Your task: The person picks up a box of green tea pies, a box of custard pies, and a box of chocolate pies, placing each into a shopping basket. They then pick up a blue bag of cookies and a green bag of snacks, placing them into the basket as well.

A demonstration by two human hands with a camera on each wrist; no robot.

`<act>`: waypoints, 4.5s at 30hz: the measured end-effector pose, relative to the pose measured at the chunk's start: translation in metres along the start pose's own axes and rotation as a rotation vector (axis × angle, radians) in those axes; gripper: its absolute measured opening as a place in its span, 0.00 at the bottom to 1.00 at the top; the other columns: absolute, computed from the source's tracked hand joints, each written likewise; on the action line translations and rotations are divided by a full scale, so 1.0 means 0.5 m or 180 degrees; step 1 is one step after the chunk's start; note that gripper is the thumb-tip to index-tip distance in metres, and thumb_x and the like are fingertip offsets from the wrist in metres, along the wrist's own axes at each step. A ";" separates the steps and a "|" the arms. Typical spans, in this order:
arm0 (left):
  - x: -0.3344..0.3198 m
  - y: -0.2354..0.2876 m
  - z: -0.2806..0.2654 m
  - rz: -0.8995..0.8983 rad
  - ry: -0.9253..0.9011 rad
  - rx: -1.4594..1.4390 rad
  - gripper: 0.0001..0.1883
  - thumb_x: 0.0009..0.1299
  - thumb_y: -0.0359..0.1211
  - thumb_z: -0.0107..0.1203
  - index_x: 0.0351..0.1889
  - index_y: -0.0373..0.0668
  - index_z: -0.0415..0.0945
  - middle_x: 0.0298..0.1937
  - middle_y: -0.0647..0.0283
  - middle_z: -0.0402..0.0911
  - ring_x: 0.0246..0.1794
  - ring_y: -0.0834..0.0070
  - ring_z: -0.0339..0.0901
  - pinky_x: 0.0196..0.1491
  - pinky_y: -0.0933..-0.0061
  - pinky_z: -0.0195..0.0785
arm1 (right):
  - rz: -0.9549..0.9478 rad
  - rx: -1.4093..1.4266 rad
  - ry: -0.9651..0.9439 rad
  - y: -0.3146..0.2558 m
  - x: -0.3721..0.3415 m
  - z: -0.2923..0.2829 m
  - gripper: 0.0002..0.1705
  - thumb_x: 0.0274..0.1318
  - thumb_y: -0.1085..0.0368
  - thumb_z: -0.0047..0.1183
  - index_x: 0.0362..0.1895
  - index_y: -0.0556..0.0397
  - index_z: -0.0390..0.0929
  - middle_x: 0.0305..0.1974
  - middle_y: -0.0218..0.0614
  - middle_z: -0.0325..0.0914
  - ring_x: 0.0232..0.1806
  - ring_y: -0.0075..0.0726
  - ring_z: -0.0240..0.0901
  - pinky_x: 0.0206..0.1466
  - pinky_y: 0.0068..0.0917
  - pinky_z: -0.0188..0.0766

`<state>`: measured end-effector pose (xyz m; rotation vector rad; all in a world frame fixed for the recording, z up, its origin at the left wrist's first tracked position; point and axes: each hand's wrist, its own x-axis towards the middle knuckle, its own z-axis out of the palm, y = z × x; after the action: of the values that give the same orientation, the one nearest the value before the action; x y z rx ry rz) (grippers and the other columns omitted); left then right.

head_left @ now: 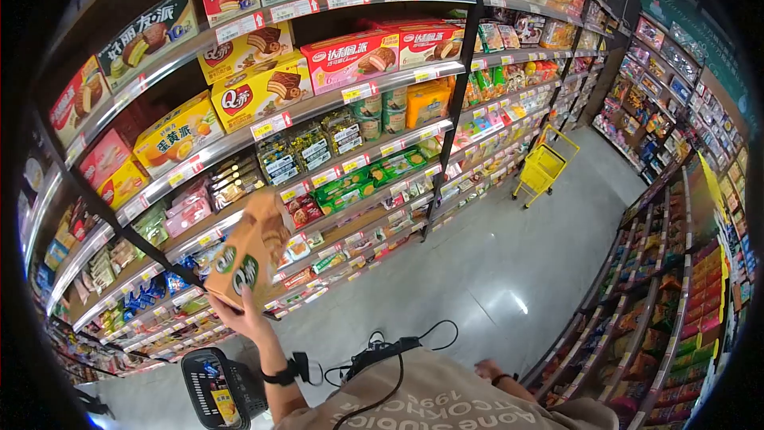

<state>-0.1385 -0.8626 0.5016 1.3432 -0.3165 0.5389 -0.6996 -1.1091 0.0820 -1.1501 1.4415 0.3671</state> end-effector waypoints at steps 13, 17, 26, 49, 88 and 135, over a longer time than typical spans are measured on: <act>-0.248 0.136 -0.145 -0.0740 -0.1556 0.0451 0.31 0.55 0.26 0.69 0.57 0.33 0.68 0.48 0.62 0.77 0.49 0.76 0.73 0.54 0.73 0.66 | -0.2349 0.0325 -0.1523 -0.445 -0.141 0.113 0.26 0.56 0.59 0.63 0.58 0.52 0.75 0.46 0.30 0.82 0.43 0.23 0.78 0.42 0.26 0.76; -0.272 0.174 -0.159 -0.1142 -0.1704 0.0105 0.27 0.56 0.26 0.68 0.54 0.34 0.70 0.46 0.62 0.78 0.46 0.77 0.74 0.52 0.74 0.68 | -0.3141 0.0002 -0.2642 -0.610 -0.339 0.203 0.33 0.55 0.67 0.64 0.65 0.50 0.69 0.58 0.30 0.75 0.54 0.27 0.73 0.56 0.28 0.71; -0.270 0.232 -0.265 -0.1746 -0.1731 0.0189 0.30 0.62 0.29 0.68 0.60 0.33 0.67 0.50 0.60 0.77 0.51 0.78 0.75 0.53 0.75 0.69 | -0.2132 0.1128 -0.3550 -0.564 -0.381 0.385 0.35 0.59 0.73 0.56 0.70 0.56 0.59 0.63 0.37 0.70 0.65 0.35 0.67 0.68 0.36 0.64; -0.118 0.184 -0.673 -0.1917 -0.1305 -0.0047 0.28 0.67 0.31 0.63 0.62 0.36 0.63 0.54 0.61 0.74 0.56 0.76 0.70 0.60 0.73 0.63 | -0.2311 0.1025 -0.2889 -0.553 -0.670 0.739 0.44 0.55 0.72 0.61 0.72 0.54 0.52 0.63 0.38 0.68 0.65 0.36 0.66 0.68 0.37 0.64; 0.038 0.132 -1.134 -0.2372 -0.0347 -0.0549 0.24 0.70 0.32 0.58 0.62 0.37 0.65 0.54 0.62 0.75 0.55 0.77 0.71 0.60 0.75 0.63 | -0.2408 0.0331 -0.2613 -0.500 -0.929 1.202 0.30 0.56 0.68 0.62 0.62 0.59 0.67 0.53 0.37 0.77 0.54 0.31 0.75 0.59 0.30 0.70; 0.389 0.063 -1.038 -0.2533 -0.0059 -0.0071 0.32 0.71 0.32 0.57 0.71 0.37 0.55 0.61 0.59 0.72 0.61 0.73 0.70 0.64 0.71 0.63 | -0.2270 -0.0600 -0.3578 -0.940 -0.847 1.403 0.33 0.57 0.67 0.62 0.65 0.58 0.64 0.58 0.36 0.73 0.60 0.30 0.69 0.63 0.29 0.67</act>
<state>-0.0382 -0.3167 0.5188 1.3266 0.2049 -0.1440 0.0008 -0.6002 0.4605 -1.2055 0.0010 0.5160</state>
